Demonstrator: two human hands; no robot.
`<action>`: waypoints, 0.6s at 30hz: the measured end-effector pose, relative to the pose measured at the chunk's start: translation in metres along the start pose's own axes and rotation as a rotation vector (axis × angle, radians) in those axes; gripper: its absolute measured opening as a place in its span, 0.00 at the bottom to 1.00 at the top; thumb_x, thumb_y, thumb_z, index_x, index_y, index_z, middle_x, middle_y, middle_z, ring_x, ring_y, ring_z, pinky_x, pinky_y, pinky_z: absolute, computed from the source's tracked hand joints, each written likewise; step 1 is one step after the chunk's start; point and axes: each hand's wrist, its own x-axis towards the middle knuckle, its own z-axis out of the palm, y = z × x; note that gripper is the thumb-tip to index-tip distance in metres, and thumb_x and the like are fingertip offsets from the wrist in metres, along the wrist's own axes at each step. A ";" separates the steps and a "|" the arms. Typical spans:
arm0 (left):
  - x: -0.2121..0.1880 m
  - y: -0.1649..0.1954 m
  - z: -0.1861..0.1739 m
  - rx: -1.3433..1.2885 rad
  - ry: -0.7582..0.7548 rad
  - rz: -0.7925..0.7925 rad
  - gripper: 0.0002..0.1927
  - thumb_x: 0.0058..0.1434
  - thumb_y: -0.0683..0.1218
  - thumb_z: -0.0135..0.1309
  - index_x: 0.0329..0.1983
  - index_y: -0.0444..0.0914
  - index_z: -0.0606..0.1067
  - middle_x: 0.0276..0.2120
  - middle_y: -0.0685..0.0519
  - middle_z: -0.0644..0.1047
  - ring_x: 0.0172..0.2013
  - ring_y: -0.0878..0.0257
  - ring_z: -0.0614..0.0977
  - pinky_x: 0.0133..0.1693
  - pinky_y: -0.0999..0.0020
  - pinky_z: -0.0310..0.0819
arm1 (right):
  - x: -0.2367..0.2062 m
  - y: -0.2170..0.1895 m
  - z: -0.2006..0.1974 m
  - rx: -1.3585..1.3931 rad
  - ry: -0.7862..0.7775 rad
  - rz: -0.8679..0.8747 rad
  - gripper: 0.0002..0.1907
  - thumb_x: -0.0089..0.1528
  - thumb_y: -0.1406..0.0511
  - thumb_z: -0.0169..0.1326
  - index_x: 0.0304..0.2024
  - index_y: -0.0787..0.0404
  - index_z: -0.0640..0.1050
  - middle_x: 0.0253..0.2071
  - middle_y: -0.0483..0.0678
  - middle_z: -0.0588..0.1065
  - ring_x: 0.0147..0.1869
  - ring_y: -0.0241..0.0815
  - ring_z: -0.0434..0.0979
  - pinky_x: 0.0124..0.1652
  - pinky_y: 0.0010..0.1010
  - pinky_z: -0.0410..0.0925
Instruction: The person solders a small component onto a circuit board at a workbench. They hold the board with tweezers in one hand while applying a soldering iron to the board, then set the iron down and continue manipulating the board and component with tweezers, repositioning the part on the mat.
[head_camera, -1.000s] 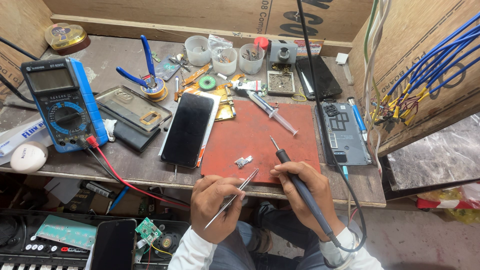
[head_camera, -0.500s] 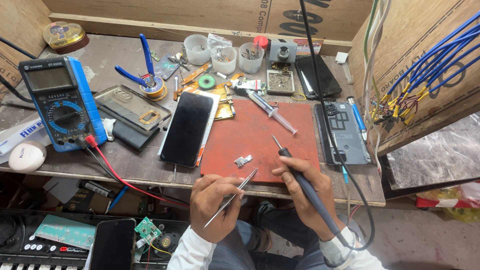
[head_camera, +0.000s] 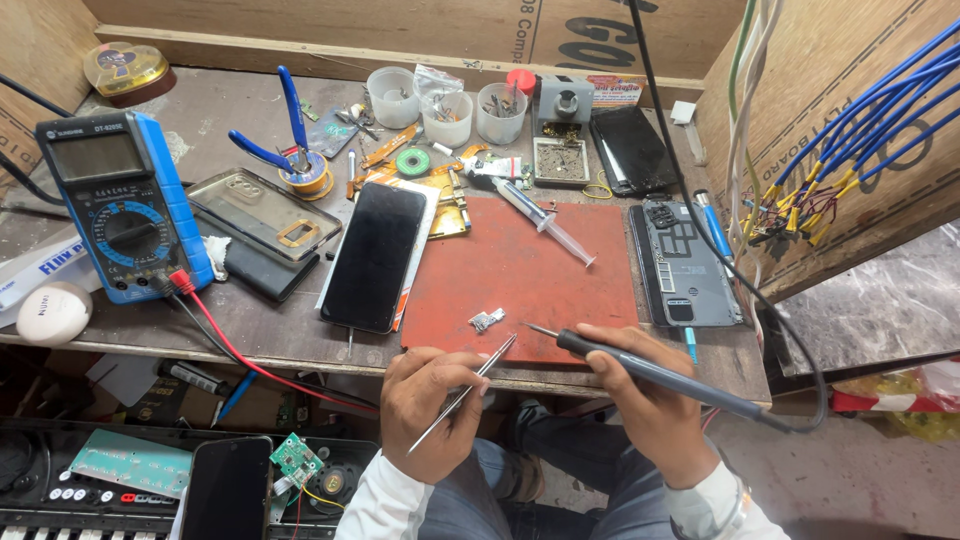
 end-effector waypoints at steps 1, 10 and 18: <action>0.000 0.000 0.000 0.001 0.001 -0.001 0.08 0.57 0.42 0.64 0.36 0.43 0.75 0.38 0.57 0.84 0.39 0.57 0.82 0.43 0.61 0.69 | -0.001 0.001 0.000 -0.009 0.001 0.079 0.14 0.61 0.66 0.59 0.48 0.65 0.83 0.33 0.49 0.81 0.33 0.35 0.79 0.35 0.25 0.69; 0.001 0.000 0.002 0.000 0.005 -0.006 0.08 0.57 0.42 0.63 0.36 0.43 0.75 0.38 0.56 0.84 0.39 0.57 0.82 0.43 0.61 0.69 | 0.007 0.001 0.002 -0.008 -0.003 0.000 0.13 0.53 0.69 0.64 0.41 0.64 0.84 0.37 0.49 0.83 0.39 0.37 0.83 0.39 0.26 0.73; 0.002 0.001 0.001 -0.009 0.004 -0.007 0.08 0.58 0.42 0.63 0.36 0.43 0.75 0.39 0.57 0.84 0.39 0.57 0.82 0.43 0.61 0.69 | 0.009 -0.010 0.002 -0.062 -0.033 -0.051 0.12 0.52 0.71 0.63 0.40 0.65 0.84 0.37 0.48 0.84 0.40 0.39 0.85 0.41 0.27 0.75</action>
